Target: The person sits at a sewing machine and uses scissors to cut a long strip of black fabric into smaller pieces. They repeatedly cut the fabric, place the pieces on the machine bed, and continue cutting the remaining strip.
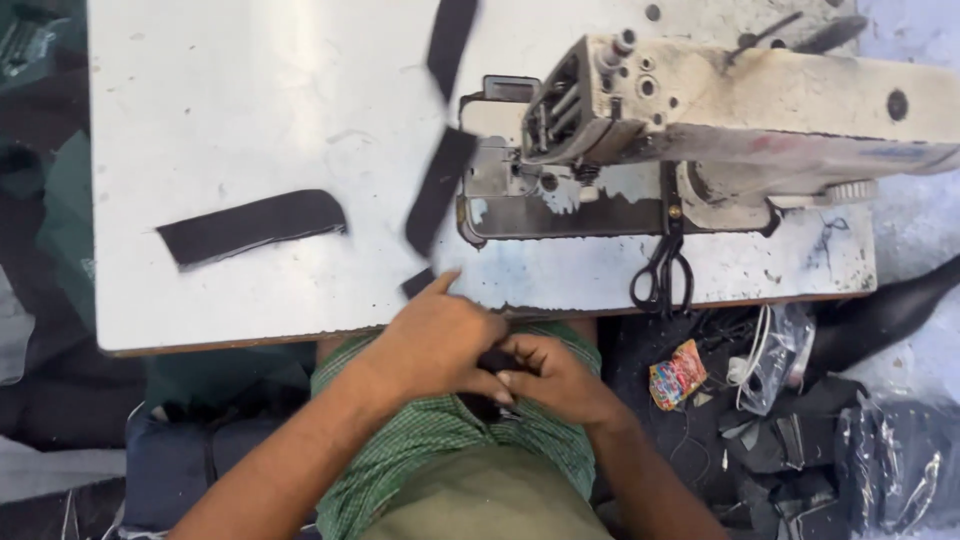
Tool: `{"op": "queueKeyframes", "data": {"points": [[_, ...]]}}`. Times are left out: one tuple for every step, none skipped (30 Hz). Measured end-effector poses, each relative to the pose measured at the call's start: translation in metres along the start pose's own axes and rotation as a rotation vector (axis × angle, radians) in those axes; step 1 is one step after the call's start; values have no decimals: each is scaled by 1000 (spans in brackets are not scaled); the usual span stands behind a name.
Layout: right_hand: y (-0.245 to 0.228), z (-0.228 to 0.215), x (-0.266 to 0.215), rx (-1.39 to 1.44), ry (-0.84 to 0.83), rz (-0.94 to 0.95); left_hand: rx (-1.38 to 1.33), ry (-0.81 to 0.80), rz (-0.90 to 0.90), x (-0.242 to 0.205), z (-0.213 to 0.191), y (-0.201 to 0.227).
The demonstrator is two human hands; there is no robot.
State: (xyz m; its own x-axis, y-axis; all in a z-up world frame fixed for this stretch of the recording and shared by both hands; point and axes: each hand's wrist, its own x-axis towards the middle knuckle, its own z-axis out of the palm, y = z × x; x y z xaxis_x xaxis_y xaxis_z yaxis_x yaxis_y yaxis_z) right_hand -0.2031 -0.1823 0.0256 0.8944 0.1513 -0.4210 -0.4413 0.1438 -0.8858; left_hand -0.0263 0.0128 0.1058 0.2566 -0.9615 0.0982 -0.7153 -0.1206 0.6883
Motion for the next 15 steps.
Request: {"op": "queueKeyframes", "data": {"points": [[9, -9, -5, 3, 12, -4, 0, -7, 11, -2, 0, -4], [18, -17, -9, 83, -35, 51, -27, -29, -51, -4, -1, -9], [28, -24, -14, 164, -89, 110, -56, -50, -121, -9, 0, -14], [11, -14, -13, 169, -83, 110, -58, -56, -119, -10, -3, -11], [-6, -4, -11, 149, -128, 80, -129, 30, -174, -13, -5, -9], [-23, 7, -8, 129, -172, 50, -200, 117, -231, -16, -8, -7], [-38, 17, -3, 130, -173, 50, -199, 117, -232, -16, -10, -3], [-54, 28, 1, -55, -123, -177, -270, 105, -300, -17, -12, 1], [-69, 39, 6, -241, -73, -403, -341, 95, -368, -18, -14, 5], [-58, 34, 4, -241, -75, -404, -340, 96, -370, -20, -14, 6], [-46, 29, 4, -217, -28, -334, -385, 97, -382, -22, -14, 6], [-35, 23, 3, -194, 19, -264, -430, 99, -393, -24, -14, 6], [-41, 22, 1, -192, 21, -265, -429, 96, -393, -28, -16, 4], [-46, 20, -1, -200, -7, -145, -439, 31, -422, -31, -17, 3], [-52, 17, -4, -209, -32, -26, -450, -36, -448, -33, -17, 1]]}}
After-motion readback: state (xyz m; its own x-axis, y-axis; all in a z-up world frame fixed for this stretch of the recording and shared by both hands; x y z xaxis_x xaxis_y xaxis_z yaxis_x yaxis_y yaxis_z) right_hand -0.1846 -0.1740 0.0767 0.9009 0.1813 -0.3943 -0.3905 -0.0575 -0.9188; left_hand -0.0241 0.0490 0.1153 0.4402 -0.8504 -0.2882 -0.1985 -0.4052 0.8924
